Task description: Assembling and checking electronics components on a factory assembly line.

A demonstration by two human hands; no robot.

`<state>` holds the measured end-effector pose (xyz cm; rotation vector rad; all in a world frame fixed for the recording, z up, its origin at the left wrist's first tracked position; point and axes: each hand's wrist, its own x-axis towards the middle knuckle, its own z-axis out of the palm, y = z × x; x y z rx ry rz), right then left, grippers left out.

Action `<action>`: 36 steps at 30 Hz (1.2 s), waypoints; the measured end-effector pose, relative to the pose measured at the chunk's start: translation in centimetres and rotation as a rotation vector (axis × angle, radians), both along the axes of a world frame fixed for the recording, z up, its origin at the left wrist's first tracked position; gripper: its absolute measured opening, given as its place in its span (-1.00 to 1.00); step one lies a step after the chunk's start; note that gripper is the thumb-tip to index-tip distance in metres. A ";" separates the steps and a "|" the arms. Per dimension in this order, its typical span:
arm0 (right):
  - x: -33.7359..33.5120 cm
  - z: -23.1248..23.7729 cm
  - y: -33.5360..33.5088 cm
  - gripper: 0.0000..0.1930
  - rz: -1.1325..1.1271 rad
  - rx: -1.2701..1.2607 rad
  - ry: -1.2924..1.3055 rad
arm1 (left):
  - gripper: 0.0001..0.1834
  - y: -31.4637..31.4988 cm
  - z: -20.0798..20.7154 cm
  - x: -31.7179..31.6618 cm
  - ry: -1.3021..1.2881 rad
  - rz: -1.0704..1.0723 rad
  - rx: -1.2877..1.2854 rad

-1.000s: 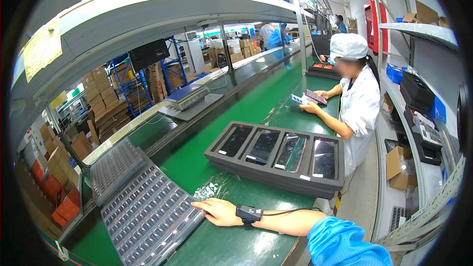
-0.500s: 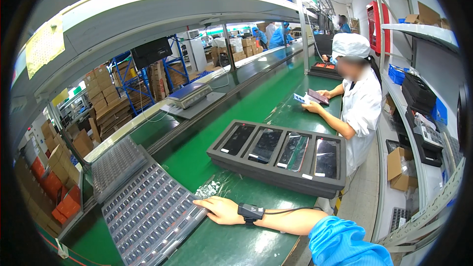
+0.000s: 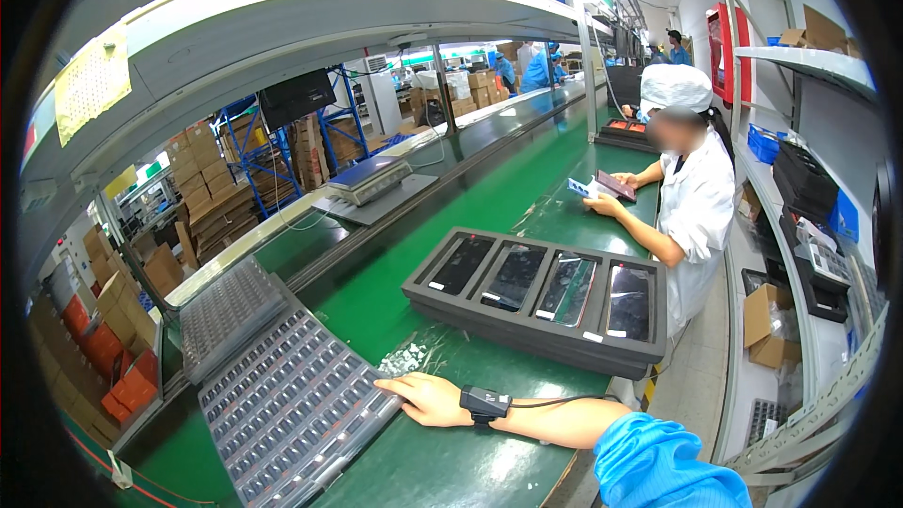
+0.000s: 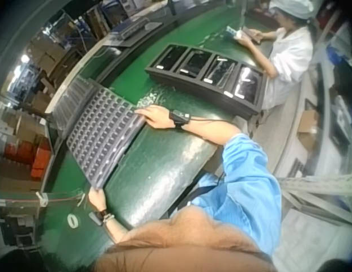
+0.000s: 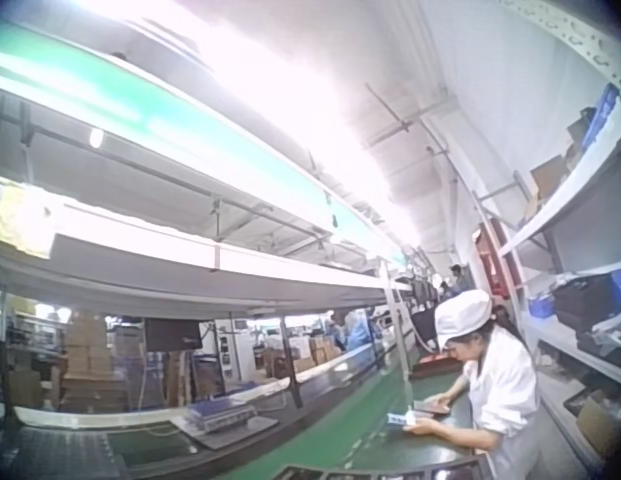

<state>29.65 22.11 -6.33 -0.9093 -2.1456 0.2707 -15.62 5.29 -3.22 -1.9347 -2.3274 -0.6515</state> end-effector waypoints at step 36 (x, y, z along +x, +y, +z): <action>0.0 -0.1 0.0 -0.36 -0.013 0.042 0.015 | -0.66 0.0 -0.2 -0.3 -0.010 -0.015 -0.004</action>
